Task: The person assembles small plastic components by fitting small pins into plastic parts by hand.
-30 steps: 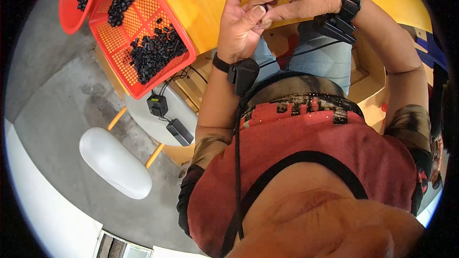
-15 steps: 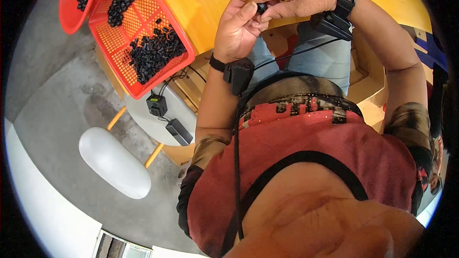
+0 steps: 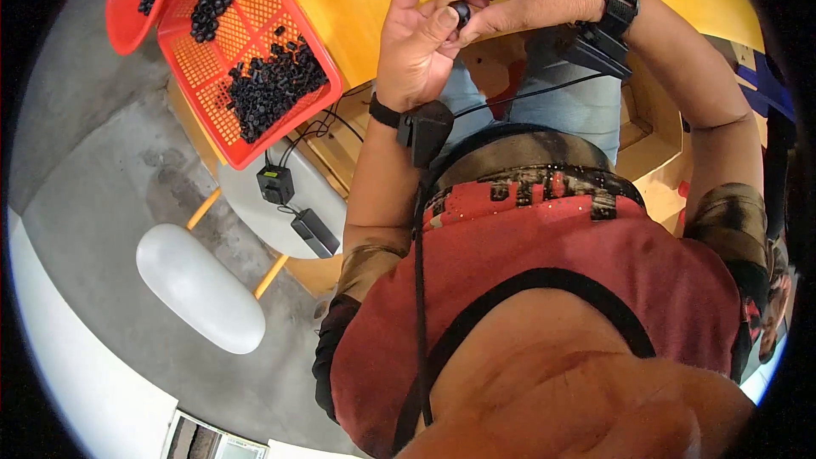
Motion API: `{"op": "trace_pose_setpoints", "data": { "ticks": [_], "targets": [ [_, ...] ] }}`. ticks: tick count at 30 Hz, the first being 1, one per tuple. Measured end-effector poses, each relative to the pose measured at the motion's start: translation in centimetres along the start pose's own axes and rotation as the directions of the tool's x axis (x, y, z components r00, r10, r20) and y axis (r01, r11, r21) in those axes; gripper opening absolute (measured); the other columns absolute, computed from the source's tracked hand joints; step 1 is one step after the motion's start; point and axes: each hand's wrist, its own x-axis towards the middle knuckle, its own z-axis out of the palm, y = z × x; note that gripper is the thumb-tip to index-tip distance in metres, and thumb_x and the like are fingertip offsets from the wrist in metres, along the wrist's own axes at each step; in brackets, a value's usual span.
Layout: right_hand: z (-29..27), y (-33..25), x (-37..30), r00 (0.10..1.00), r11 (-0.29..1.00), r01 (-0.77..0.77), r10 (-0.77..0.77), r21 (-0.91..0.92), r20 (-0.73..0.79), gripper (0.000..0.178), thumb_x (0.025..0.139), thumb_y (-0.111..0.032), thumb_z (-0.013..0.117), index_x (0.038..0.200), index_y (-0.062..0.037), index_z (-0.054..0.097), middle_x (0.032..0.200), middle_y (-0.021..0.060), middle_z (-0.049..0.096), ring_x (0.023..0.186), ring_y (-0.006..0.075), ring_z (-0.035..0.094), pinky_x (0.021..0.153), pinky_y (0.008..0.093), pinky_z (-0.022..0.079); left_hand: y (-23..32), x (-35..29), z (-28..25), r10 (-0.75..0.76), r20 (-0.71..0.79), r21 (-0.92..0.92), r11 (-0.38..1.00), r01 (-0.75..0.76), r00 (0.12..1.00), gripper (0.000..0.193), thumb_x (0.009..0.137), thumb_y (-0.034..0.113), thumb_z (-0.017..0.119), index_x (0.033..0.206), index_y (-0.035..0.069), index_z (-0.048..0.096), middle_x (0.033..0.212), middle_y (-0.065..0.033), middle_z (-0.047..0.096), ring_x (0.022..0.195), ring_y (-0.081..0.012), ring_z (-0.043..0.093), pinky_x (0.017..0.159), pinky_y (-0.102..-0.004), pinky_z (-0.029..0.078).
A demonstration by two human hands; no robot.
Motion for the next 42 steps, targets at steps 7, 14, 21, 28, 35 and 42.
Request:
{"op": "trace_pose_setpoints", "data": {
  "ticks": [7, 14, 21, 28, 35, 42],
  "targets": [
    [0.0, 0.9, -0.3, 0.996, 0.983, 0.080, -0.071, -0.166, 0.058, 0.030, 0.086, -0.011, 0.079, 0.112, 0.0025, 0.070, 0.086, 0.0188, 0.065, 0.080, 0.0358, 0.065, 0.069, 0.0398, 0.052, -0.1, 0.1, -1.1, -0.030, 0.073, -0.094, 0.995, 0.036, 0.997, 0.038, 0.098, 0.007, 0.068, 0.133, 0.007, 0.052, 0.121, -0.0117, 0.063, 0.094, -0.0141, 0.060, 0.071, -0.0245, 0.046],
    [-0.2, 1.6, -0.2, 0.860, 0.769, 0.500, -0.497, -0.398, 0.118, 0.027, 0.087, -0.011, 0.078, 0.110, 0.0026, 0.071, 0.089, 0.0197, 0.067, 0.082, 0.0365, 0.066, 0.069, 0.0399, 0.053, 0.2, 0.0, 1.0, -0.084, 0.030, -0.040, 0.996, 0.086, 0.996, 0.040, 0.099, 0.013, 0.068, 0.135, 0.004, 0.051, 0.125, -0.0113, 0.061, 0.090, -0.0130, 0.056, 0.072, -0.0274, 0.047],
    [1.8, -0.5, 0.1, 0.969, 0.985, -0.032, -0.012, -0.172, -0.249, 0.031, 0.084, -0.012, 0.082, 0.111, 0.0001, 0.073, 0.086, 0.0176, 0.067, 0.079, 0.0326, 0.068, 0.067, 0.0383, 0.052, 0.0, 0.3, -1.1, -0.063, 0.035, -0.361, 0.930, 0.071, 0.997, 0.027, 0.104, 0.017, 0.062, 0.126, 0.002, 0.058, 0.112, -0.0043, 0.063, 0.084, -0.0092, 0.054, 0.072, -0.0258, 0.045],
    [2.3, 2.4, 0.6, 0.887, 0.841, 0.192, -0.370, -0.506, -0.276, 0.033, 0.086, -0.013, 0.078, 0.115, 0.0023, 0.072, 0.091, 0.0170, 0.066, 0.087, 0.0339, 0.065, 0.076, 0.0389, 0.054, -0.6, 1.0, -1.8, -0.027, -0.094, -0.328, 0.945, -0.006, 0.995, 0.019, 0.104, 0.021, 0.064, 0.115, 0.006, 0.064, 0.099, -0.0014, 0.065, 0.081, -0.0095, 0.055, 0.071, -0.0251, 0.046],
    [2.7, 2.0, 0.9, 0.935, 0.854, 0.007, -0.190, -0.520, -0.299, 0.030, 0.084, -0.009, 0.072, 0.112, 0.0038, 0.071, 0.092, 0.0195, 0.064, 0.091, 0.0361, 0.064, 0.080, 0.0415, 0.053, -0.3, 1.0, -0.9, 0.024, -0.242, -0.206, 0.976, -0.076, 0.970, 0.016, 0.104, 0.020, 0.064, 0.113, 0.007, 0.066, 0.098, -0.0001, 0.068, 0.081, -0.0111, 0.058, 0.074, -0.0253, 0.048],
    [1.6, 1.7, 1.9, 0.981, 0.831, -0.040, -0.073, -0.555, -0.180, 0.019, 0.082, -0.011, 0.073, 0.093, 0.0045, 0.071, 0.083, 0.0196, 0.064, 0.084, 0.0390, 0.064, 0.074, 0.0429, 0.053, 1.1, 0.8, -2.3, 0.079, -0.140, 0.177, 0.983, -0.054, 0.987, 0.023, 0.103, 0.024, 0.066, 0.117, 0.006, 0.066, 0.102, -0.0017, 0.069, 0.089, -0.0123, 0.060, 0.079, -0.0284, 0.050]
  ]
}}
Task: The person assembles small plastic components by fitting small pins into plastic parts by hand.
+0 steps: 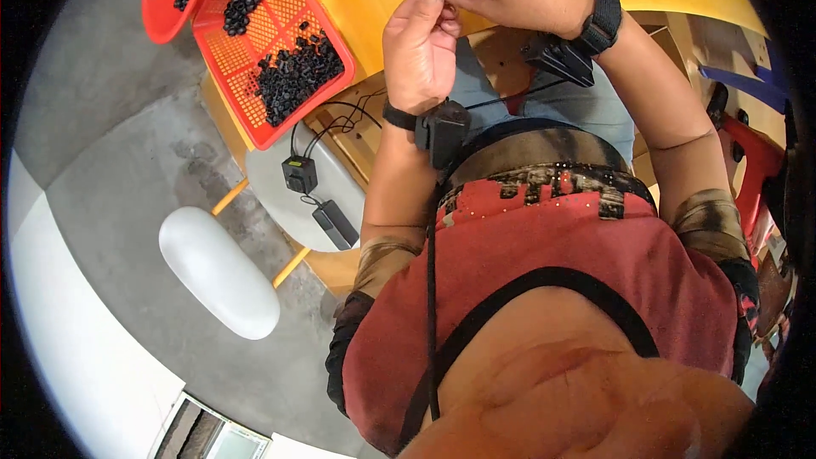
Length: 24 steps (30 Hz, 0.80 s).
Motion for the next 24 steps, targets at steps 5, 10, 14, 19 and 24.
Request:
{"op": "trace_pose_setpoints", "data": {
  "ticks": [5, 10, 14, 19, 24],
  "targets": [
    [0.6, -0.5, -0.6, 0.967, 0.995, -0.022, 0.047, 0.101, -0.251, 0.027, 0.085, -0.013, 0.074, 0.106, 0.0037, 0.073, 0.088, 0.0182, 0.063, 0.087, 0.0362, 0.063, 0.074, 0.0415, 0.052, -0.1, 0.3, 0.9, -0.052, -0.015, -0.293, 0.955, 0.046, 0.999, 0.027, 0.103, 0.027, 0.065, 0.120, 0.006, 0.065, 0.113, -0.0057, 0.070, 0.098, -0.0156, 0.062, 0.089, -0.0332, 0.051],
    [3.9, 1.5, -1.4, 0.894, 0.980, 0.105, -0.018, 0.170, -0.449, 0.030, 0.084, -0.009, 0.076, 0.112, 0.0021, 0.073, 0.089, 0.0168, 0.062, 0.088, 0.0345, 0.062, 0.076, 0.0404, 0.052, -0.5, 0.5, 1.4, -0.076, -0.026, -0.382, 0.922, 0.060, 0.997, 0.029, 0.103, 0.029, 0.064, 0.121, 0.007, 0.064, 0.118, -0.0075, 0.069, 0.104, -0.0177, 0.063, 0.094, -0.0363, 0.051],
    [4.4, 3.6, -1.0, 0.794, 0.931, 0.364, -0.297, 0.023, -0.530, 0.030, 0.084, -0.007, 0.076, 0.112, 0.0007, 0.071, 0.092, 0.0163, 0.062, 0.090, 0.0346, 0.062, 0.078, 0.0401, 0.052, 0.0, 0.5, 0.1, -0.091, 0.010, -0.266, 0.960, 0.091, 0.996, 0.026, 0.104, 0.027, 0.063, 0.121, 0.007, 0.065, 0.120, -0.0074, 0.069, 0.106, -0.0186, 0.064, 0.094, -0.0366, 0.051],
    [4.0, 4.3, -1.0, 0.821, 0.922, 0.384, -0.320, 0.044, -0.472, 0.030, 0.084, -0.007, 0.076, 0.112, 0.0006, 0.071, 0.094, 0.0164, 0.062, 0.091, 0.0348, 0.062, 0.079, 0.0403, 0.052, 1.8, 0.8, 0.5, -0.112, -0.032, -0.075, 0.991, 0.109, 0.993, 0.023, 0.103, 0.021, 0.065, 0.112, 0.001, 0.069, 0.106, -0.0076, 0.071, 0.093, -0.0172, 0.064, 0.085, -0.0320, 0.053],
    [4.0, 3.5, -1.3, 0.824, 0.937, 0.348, -0.309, -0.006, -0.475, 0.031, 0.085, -0.009, 0.076, 0.113, 0.0006, 0.070, 0.097, 0.0173, 0.063, 0.092, 0.0352, 0.062, 0.080, 0.0401, 0.052, 1.7, 0.9, 0.0, -0.078, -0.010, -0.018, 0.997, 0.078, 0.997, 0.026, 0.103, 0.018, 0.064, 0.120, -0.002, 0.068, 0.110, -0.0094, 0.072, 0.097, -0.0169, 0.065, 0.085, -0.0307, 0.053]
  ]
}}
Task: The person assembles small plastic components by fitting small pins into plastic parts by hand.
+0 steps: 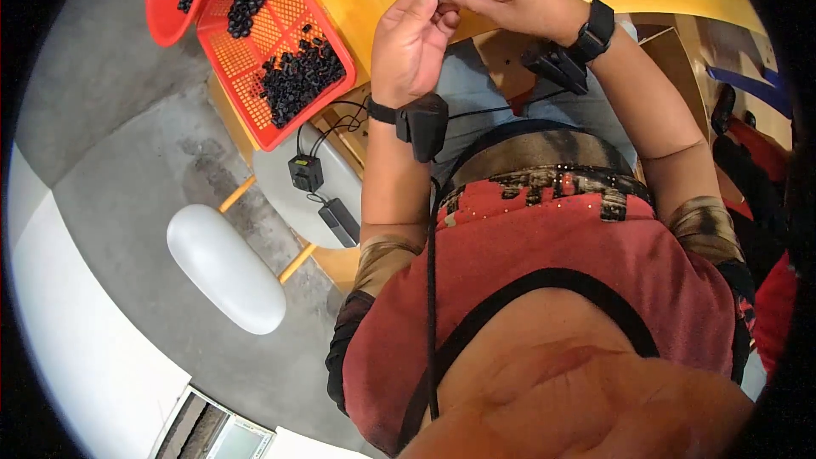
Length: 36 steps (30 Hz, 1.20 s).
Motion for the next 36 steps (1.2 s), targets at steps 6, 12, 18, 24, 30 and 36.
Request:
{"op": "trace_pose_setpoints", "data": {
  "ticks": [6, 12, 18, 24, 30, 36],
  "targets": [
    [-1.1, -3.5, 1.3, 0.827, 0.812, -0.562, 0.554, 0.161, 0.095, 0.053, 0.089, -0.018, 0.078, 0.137, -0.0014, 0.063, 0.107, 0.0125, 0.066, 0.102, 0.0265, 0.064, 0.087, 0.0365, 0.051, -0.3, -0.1, 0.1, 0.064, 0.143, -0.206, 0.978, -0.033, 0.988, 0.035, 0.103, 0.022, 0.065, 0.130, 0.000, 0.062, 0.113, -0.0076, 0.070, 0.099, -0.0162, 0.065, 0.089, -0.0312, 0.053],
    [2.1, -5.7, 3.1, 0.584, 0.231, -0.672, 0.749, 0.704, 0.312, 0.072, 0.092, -0.030, 0.081, 0.148, 0.0022, 0.050, 0.121, 0.0067, 0.067, 0.108, 0.0157, 0.062, 0.096, 0.0319, 0.050, -1.4, -0.9, 2.6, 0.226, 0.182, -0.216, 0.959, -0.185, 0.957, 0.033, 0.105, 0.020, 0.060, 0.133, 0.002, 0.057, 0.120, -0.0048, 0.064, 0.112, -0.0160, 0.061, 0.102, -0.0329, 0.051],
    [4.3, -7.0, 2.8, 0.569, 0.497, -0.699, 0.822, 0.514, -0.020, 0.031, 0.090, -0.022, 0.077, 0.110, 0.0010, 0.075, 0.096, 0.0036, 0.075, 0.087, 0.0081, 0.066, 0.080, 0.0240, 0.054, -1.3, -2.0, 3.1, 0.192, 0.161, -0.184, 0.970, -0.161, 0.968, 0.028, 0.106, 0.021, 0.059, 0.129, 0.005, 0.058, 0.116, -0.0039, 0.061, 0.113, -0.0166, 0.060, 0.107, -0.0349, 0.049],
    [3.2, -7.4, 3.2, 0.575, 0.551, -0.786, 0.818, 0.280, 0.003, 0.036, 0.090, -0.026, 0.077, 0.112, 0.0022, 0.074, 0.097, 0.0072, 0.075, 0.091, 0.0119, 0.069, 0.083, 0.0275, 0.055, -1.7, -1.8, 2.0, 0.161, 0.156, -0.228, 0.966, -0.123, 0.975, 0.029, 0.106, 0.024, 0.060, 0.128, 0.005, 0.059, 0.119, -0.0037, 0.063, 0.113, -0.0162, 0.061, 0.107, -0.0362, 0.049],
    [1.0, -4.8, 1.0, 0.748, 0.669, -0.593, 0.664, 0.448, -0.002, 0.031, 0.090, -0.019, 0.077, 0.112, 0.0018, 0.073, 0.113, 0.0157, 0.074, 0.107, 0.0187, 0.069, 0.094, 0.0332, 0.053, -0.3, -1.7, 1.8, 0.023, 0.173, -0.160, 0.987, 0.005, 0.985, 0.032, 0.105, 0.029, 0.060, 0.127, 0.007, 0.062, 0.121, -0.0049, 0.069, 0.111, -0.0164, 0.065, 0.102, -0.0367, 0.051],
    [0.1, -2.4, 0.2, 0.987, 0.990, -0.033, 0.055, 0.138, -0.152, 0.036, 0.084, -0.012, 0.079, 0.118, 0.0005, 0.072, 0.108, 0.0190, 0.073, 0.099, 0.0352, 0.070, 0.086, 0.0408, 0.055, -0.5, -1.7, 2.6, -0.056, 0.037, -0.257, 0.964, 0.063, 0.998, 0.031, 0.105, 0.030, 0.061, 0.122, 0.005, 0.065, 0.111, -0.0063, 0.069, 0.098, -0.0180, 0.066, 0.086, -0.0346, 0.053]
  ]
}}
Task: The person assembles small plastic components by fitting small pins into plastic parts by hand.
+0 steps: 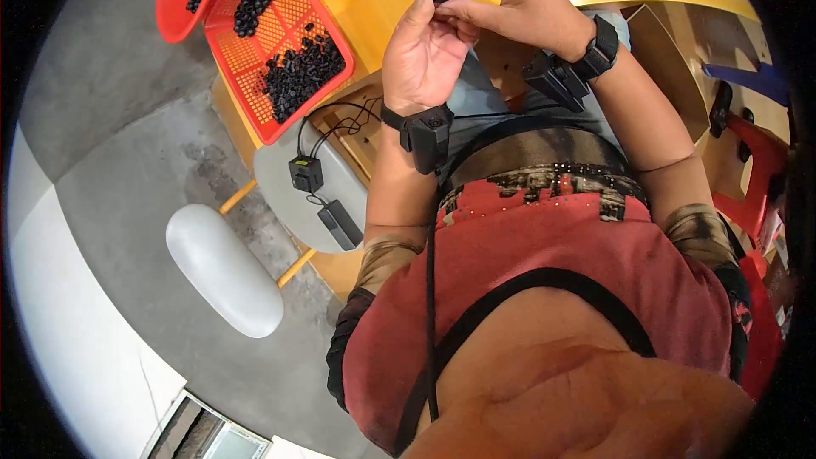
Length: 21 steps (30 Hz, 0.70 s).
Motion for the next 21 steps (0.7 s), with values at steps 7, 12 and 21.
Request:
{"op": "trace_pose_setpoints", "data": {
  "ticks": [7, 12, 21],
  "targets": [
    [-0.4, -1.5, 0.4, 0.998, 0.998, -0.028, 0.031, -0.059, 0.052, 0.029, 0.083, -0.008, 0.077, 0.110, 0.0029, 0.073, 0.104, 0.0208, 0.073, 0.098, 0.0381, 0.069, 0.086, 0.0422, 0.056, -0.1, 0.2, -1.0, 0.036, 0.052, 0.188, 0.981, -0.046, 0.998, 0.028, 0.106, 0.027, 0.059, 0.120, 0.003, 0.066, 0.110, -0.0079, 0.069, 0.100, -0.0189, 0.065, 0.089, -0.0358, 0.053],
    [-1.1, -2.6, 0.3, 0.883, 0.882, -0.386, 0.438, -0.270, 0.168, 0.031, 0.086, -0.015, 0.077, 0.112, -0.0001, 0.074, 0.114, 0.0168, 0.073, 0.105, 0.0283, 0.071, 0.094, 0.0381, 0.055, -0.5, 1.0, -1.3, -0.017, 0.018, 0.170, 0.985, 0.014, 1.000, 0.030, 0.104, 0.023, 0.063, 0.126, 0.004, 0.063, 0.123, -0.0082, 0.069, 0.112, -0.0208, 0.065, 0.102, -0.0399, 0.050],
    [-8.4, 0.8, -2.4, 0.622, 0.615, -0.780, 0.746, -0.111, -0.238, 0.029, 0.089, -0.017, 0.079, 0.110, 0.0026, 0.075, 0.096, 0.0130, 0.077, 0.084, 0.0177, 0.072, 0.077, 0.0314, 0.056, -0.6, 1.7, -0.4, -0.130, -0.167, 0.169, 0.973, 0.159, 0.977, 0.040, 0.103, 0.029, 0.065, 0.127, -0.003, 0.062, 0.111, -0.0095, 0.071, 0.091, -0.0143, 0.065, 0.082, -0.0268, 0.053]
  ]
}}
